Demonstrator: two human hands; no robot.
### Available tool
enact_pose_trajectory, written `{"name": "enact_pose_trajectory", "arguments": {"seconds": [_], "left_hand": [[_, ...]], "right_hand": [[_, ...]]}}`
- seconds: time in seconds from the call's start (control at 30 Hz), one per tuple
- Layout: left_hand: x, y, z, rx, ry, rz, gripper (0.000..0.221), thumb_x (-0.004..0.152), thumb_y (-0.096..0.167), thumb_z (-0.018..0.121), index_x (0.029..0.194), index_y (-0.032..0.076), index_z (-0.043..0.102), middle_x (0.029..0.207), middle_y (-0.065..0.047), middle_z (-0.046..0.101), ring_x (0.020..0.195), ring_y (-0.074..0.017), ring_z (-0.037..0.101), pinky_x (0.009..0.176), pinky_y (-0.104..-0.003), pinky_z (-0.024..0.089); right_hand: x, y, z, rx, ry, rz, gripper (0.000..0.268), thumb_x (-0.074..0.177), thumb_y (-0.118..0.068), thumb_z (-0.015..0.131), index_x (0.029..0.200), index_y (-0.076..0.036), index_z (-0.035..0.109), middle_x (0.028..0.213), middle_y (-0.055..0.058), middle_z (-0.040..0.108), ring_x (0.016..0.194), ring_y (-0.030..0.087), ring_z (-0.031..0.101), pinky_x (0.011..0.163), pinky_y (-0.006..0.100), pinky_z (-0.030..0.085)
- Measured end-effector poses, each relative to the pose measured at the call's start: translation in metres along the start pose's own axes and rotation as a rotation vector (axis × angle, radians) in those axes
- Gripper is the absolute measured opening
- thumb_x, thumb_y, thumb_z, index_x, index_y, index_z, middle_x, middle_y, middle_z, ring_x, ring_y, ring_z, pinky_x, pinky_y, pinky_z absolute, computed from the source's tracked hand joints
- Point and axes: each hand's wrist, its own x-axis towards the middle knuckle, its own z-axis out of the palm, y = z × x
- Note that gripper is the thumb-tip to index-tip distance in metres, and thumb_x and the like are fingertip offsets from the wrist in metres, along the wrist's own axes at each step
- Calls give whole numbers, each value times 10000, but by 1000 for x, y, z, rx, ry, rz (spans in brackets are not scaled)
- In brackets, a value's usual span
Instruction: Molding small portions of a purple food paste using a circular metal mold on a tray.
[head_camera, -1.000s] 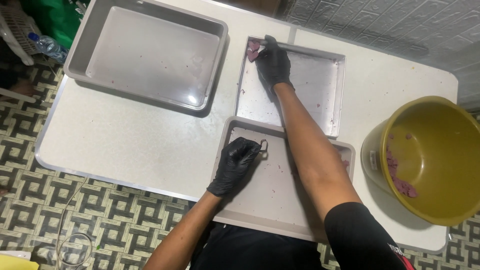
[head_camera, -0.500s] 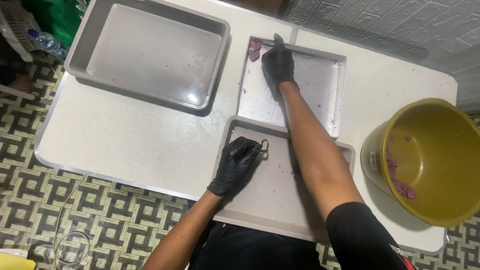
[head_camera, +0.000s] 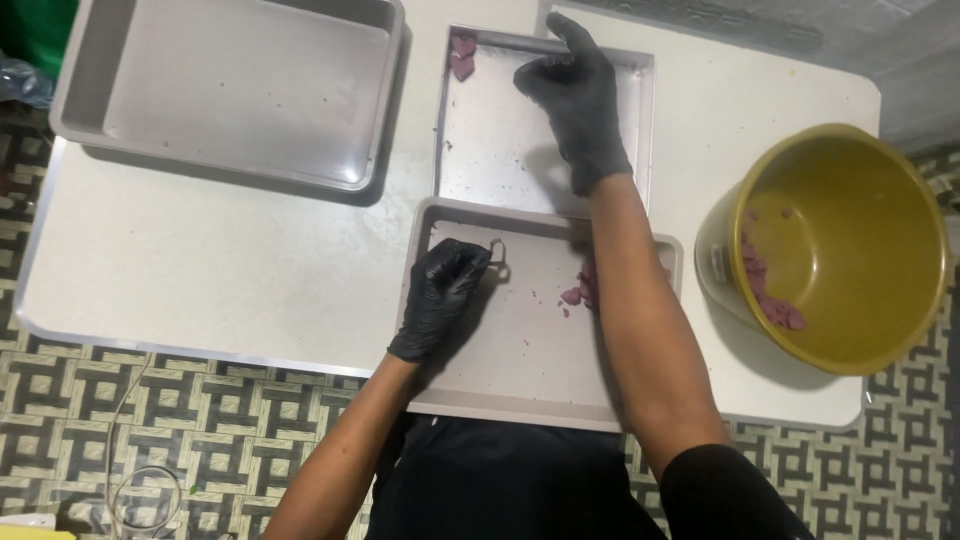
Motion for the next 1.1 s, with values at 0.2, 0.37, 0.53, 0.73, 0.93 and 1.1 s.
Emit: {"name": "enact_pose_trajectory", "arguments": {"seconds": [0.2, 0.37, 0.53, 0.73, 0.93, 1.1], "left_hand": [[-5, -22, 0, 12, -23, 10, 49, 1007, 64, 663, 1006, 70, 712, 949, -77, 705, 913, -222, 681, 825, -342, 577], [7, -2, 2, 74, 27, -232, 51, 934, 94, 784, 887, 85, 763, 746, -141, 704, 800, -334, 728, 741, -418, 581], [7, -1, 4, 106, 18, -231, 59, 942, 96, 774, 885, 85, 762, 722, -146, 697, 784, -369, 718, 748, -440, 572], [4, 0, 7, 125, 18, -221, 59, 934, 101, 779, 879, 90, 763, 699, -144, 694, 777, -379, 712, 732, -431, 569], [5, -2, 7, 134, 39, -224, 75, 944, 97, 767, 869, 97, 761, 645, -113, 677, 745, -342, 705, 755, -424, 564], [6, -2, 6, 157, 24, -210, 71, 942, 118, 775, 874, 101, 766, 648, -120, 680, 759, -367, 699, 738, -441, 563]], "right_hand": [[-135, -65, -48, -472, -115, -224, 341, 1017, -1, 661, 1344, -33, 570, 945, 66, 692, 868, 179, 674, 849, 305, 620], [-211, -10, -72, -955, -148, -61, 167, 909, -154, 762, 1074, -143, 783, 935, 75, 754, 875, 284, 737, 767, 389, 588], [-244, 23, -71, -1308, -307, -32, 269, 963, -131, 677, 1220, -168, 749, 1164, 118, 760, 1019, 298, 750, 852, 415, 616], [-233, 36, -75, -1244, -433, 112, 539, 928, -9, 637, 1459, -44, 551, 1422, 238, 617, 1244, 380, 641, 1033, 480, 562], [-240, 96, -91, -1478, -416, -246, 488, 925, -45, 705, 1402, -87, 610, 1262, 182, 702, 1106, 281, 716, 837, 346, 637], [-249, 137, -90, -1541, -324, -390, 430, 912, -121, 724, 1331, -202, 673, 1177, 80, 717, 975, 195, 731, 683, 287, 632]]}}
